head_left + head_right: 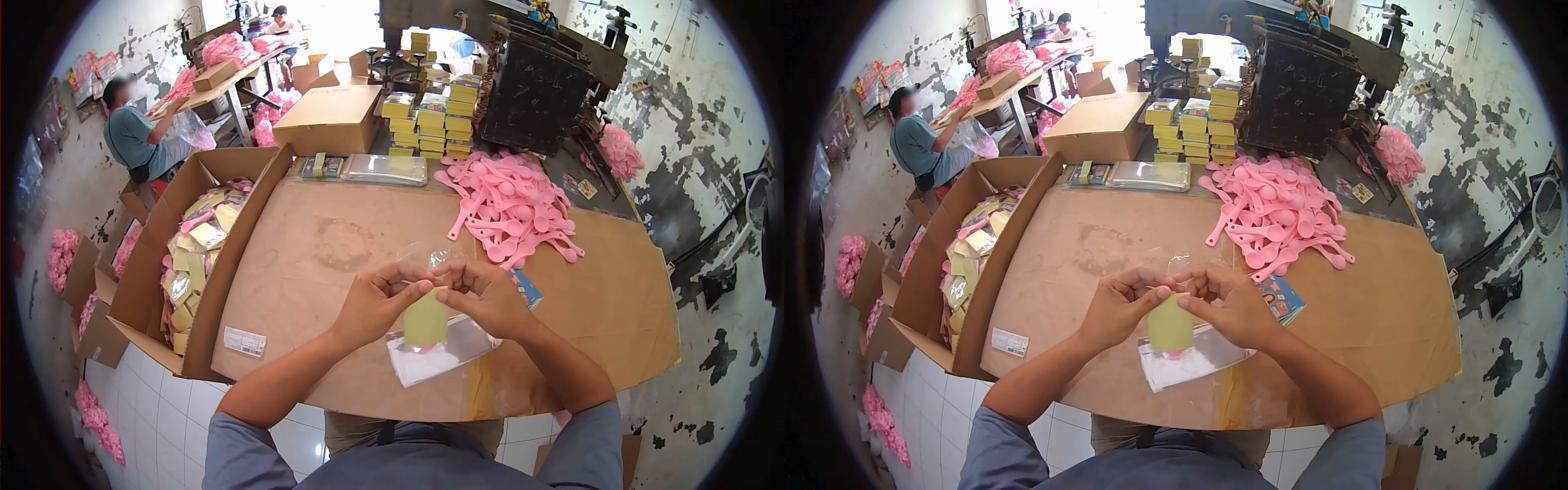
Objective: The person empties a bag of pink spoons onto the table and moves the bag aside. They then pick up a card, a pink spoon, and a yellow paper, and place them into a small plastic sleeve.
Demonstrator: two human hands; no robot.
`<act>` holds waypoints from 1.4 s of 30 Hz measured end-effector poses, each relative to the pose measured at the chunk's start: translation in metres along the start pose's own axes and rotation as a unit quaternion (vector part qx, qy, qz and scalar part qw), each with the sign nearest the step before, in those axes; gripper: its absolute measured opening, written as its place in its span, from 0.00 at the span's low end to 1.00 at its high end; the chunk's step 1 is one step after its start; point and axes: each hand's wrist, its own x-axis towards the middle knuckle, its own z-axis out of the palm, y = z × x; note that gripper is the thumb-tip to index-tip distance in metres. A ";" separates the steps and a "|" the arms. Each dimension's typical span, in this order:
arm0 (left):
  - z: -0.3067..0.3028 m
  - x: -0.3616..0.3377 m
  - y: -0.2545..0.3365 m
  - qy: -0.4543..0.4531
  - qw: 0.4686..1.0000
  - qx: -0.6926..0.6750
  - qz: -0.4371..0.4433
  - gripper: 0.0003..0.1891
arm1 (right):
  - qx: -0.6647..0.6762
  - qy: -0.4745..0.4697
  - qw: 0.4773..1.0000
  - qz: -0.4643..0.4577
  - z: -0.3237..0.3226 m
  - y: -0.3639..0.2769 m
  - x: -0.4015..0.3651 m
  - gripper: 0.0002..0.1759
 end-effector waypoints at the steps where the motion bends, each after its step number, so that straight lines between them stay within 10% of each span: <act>1: 0.000 0.000 0.003 -0.007 1.000 -0.008 -0.006 0.14 | 0.037 -0.004 0.999 0.003 -0.003 0.004 0.001 0.17; 22: -0.013 0.004 -0.018 -0.063 0.987 0.126 0.074 0.12 | 0.111 0.014 0.993 0.021 -0.028 0.033 -0.004 0.08; 42: -0.006 0.008 -0.015 -0.097 0.991 0.051 -0.078 0.15 | 0.074 0.030 0.997 -0.005 -0.029 0.055 -0.018 0.15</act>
